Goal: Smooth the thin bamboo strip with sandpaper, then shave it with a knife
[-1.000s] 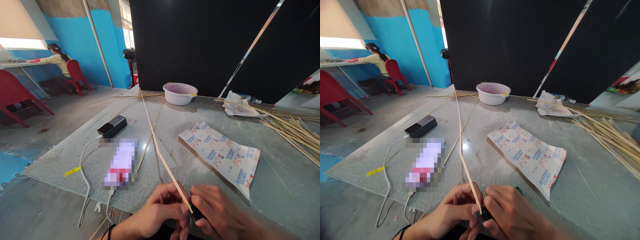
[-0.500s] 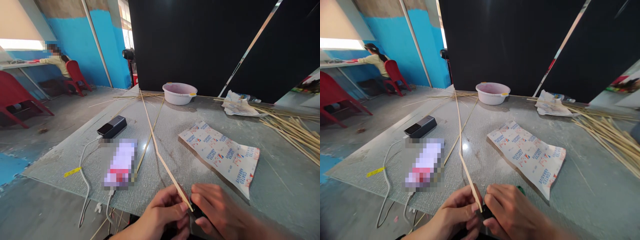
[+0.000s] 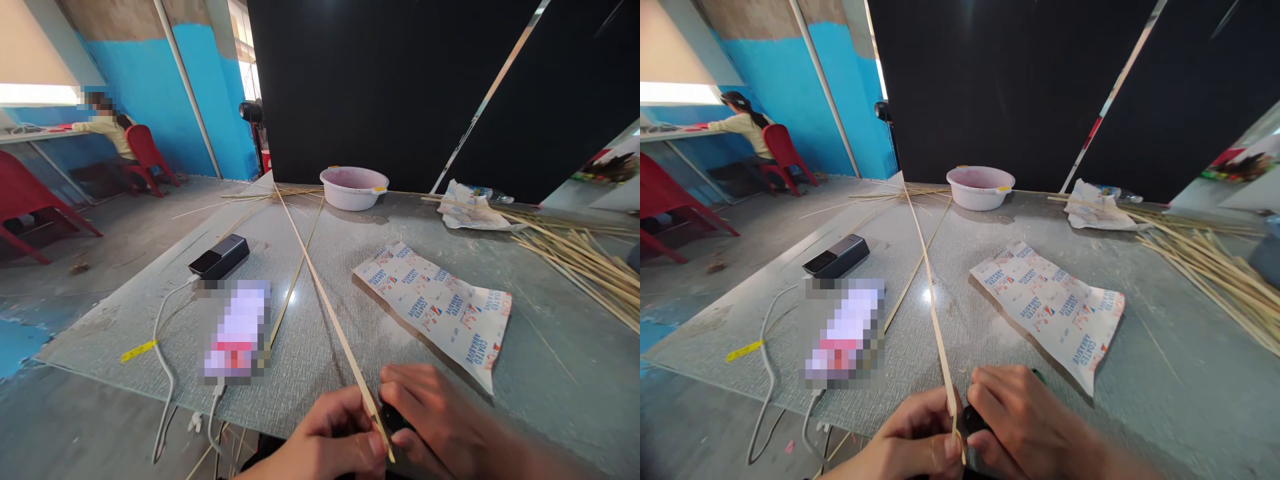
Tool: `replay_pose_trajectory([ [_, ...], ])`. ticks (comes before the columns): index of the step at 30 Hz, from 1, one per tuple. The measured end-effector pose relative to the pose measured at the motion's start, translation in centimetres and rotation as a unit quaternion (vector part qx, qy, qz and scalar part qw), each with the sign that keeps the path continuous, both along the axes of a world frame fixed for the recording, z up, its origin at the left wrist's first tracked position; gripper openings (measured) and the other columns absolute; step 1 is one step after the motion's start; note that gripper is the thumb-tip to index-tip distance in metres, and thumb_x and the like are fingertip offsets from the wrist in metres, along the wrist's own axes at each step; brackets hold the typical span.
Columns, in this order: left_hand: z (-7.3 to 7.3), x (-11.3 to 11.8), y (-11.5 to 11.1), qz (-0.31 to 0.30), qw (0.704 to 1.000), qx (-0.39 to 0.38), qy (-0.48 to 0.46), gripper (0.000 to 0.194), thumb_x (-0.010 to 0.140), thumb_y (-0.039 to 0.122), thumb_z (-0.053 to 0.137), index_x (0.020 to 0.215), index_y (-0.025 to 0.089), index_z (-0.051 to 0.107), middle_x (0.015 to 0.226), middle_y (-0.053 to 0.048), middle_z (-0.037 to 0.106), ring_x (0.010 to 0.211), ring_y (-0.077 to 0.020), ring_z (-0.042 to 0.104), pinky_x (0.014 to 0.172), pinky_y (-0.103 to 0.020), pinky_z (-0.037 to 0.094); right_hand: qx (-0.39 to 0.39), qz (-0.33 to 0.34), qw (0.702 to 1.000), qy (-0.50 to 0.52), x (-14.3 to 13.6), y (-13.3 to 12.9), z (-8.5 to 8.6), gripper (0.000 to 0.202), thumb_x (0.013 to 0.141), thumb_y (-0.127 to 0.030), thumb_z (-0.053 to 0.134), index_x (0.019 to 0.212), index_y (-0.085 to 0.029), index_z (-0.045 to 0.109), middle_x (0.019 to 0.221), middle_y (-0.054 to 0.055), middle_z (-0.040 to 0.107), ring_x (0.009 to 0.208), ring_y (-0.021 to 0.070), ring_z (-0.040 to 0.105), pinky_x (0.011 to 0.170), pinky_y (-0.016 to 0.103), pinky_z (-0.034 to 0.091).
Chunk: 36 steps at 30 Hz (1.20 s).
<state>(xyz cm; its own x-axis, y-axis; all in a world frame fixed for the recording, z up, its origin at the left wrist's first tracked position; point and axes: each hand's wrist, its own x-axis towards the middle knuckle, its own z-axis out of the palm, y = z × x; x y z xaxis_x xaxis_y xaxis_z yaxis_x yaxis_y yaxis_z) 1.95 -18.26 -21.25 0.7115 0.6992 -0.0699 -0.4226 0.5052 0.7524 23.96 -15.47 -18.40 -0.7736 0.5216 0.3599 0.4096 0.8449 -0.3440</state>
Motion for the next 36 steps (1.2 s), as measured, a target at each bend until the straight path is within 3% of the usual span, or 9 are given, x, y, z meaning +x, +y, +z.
replay_pose_trajectory([
  [8, 0.1, -0.1, -0.1, 0.001, 1.0, -0.002, 0.001, 0.043, 0.084, 0.05, 0.091, 0.09, 0.018, 0.063, 0.067, 0.006, 0.049, 0.053, -0.0039, 0.035, 0.053, -0.021, 0.029, -0.054, 0.021, 0.998, 0.004, 0.1, 0.5, -0.2, 0.067, 0.119, -0.06, 0.009, 0.093, -0.021, 0.057, 0.085, 0.004, 0.066, 0.073, 0.0201, 0.062, 0.071, 0.035, 0.045],
  [15, 0.2, -0.8, -0.2, -0.015, 0.998, 0.015, 0.056, 0.05, 0.083, 0.058, 0.09, 0.089, 0.017, 0.062, 0.068, 0.005, 0.048, 0.055, -0.0047, 0.036, 0.052, -0.023, 0.024, -0.034, 0.059, 0.997, 0.021, 0.3, 1.0, -1.1, 0.066, 0.119, -0.061, 0.011, 0.089, -0.021, 0.055, 0.077, 0.002, 0.061, 0.064, 0.0179, 0.056, 0.064, 0.035, 0.036],
  [21, 0.5, -0.9, -0.1, -0.049, 0.997, 0.026, 0.051, 0.05, 0.086, 0.059, 0.088, 0.09, 0.018, 0.061, 0.074, 0.005, 0.048, 0.059, -0.0045, 0.035, 0.054, -0.023, 0.023, -0.042, 0.049, 0.998, 0.003, 0.3, 0.9, -1.0, 0.067, 0.12, -0.06, 0.011, 0.092, -0.021, 0.057, 0.082, 0.003, 0.064, 0.069, 0.0184, 0.057, 0.068, 0.035, 0.037],
  [32, 1.4, -1.2, 0.0, -0.051, 0.99, 0.053, 0.117, 0.051, 0.085, 0.065, 0.085, 0.087, 0.018, 0.064, 0.072, 0.006, 0.046, 0.06, -0.0057, 0.034, 0.055, -0.023, 0.024, -0.036, 0.022, 0.999, -0.031, 0.1, 0.4, -0.5, 0.069, 0.12, -0.056, 0.007, 0.097, -0.019, 0.061, 0.089, 0.007, 0.07, 0.078, 0.0214, 0.066, 0.071, 0.037, 0.043],
  [36, 1.0, -0.9, -0.3, -0.057, 0.989, 0.022, 0.134, 0.049, 0.082, 0.061, 0.089, 0.088, 0.017, 0.067, 0.071, 0.006, 0.049, 0.058, -0.0049, 0.035, 0.054, -0.023, 0.025, -0.014, 0.014, 1.0, -0.016, -0.1, 0.5, -0.3, 0.067, 0.121, -0.054, 0.007, 0.096, -0.02, 0.059, 0.085, 0.006, 0.068, 0.073, 0.0199, 0.064, 0.069, 0.035, 0.043],
])
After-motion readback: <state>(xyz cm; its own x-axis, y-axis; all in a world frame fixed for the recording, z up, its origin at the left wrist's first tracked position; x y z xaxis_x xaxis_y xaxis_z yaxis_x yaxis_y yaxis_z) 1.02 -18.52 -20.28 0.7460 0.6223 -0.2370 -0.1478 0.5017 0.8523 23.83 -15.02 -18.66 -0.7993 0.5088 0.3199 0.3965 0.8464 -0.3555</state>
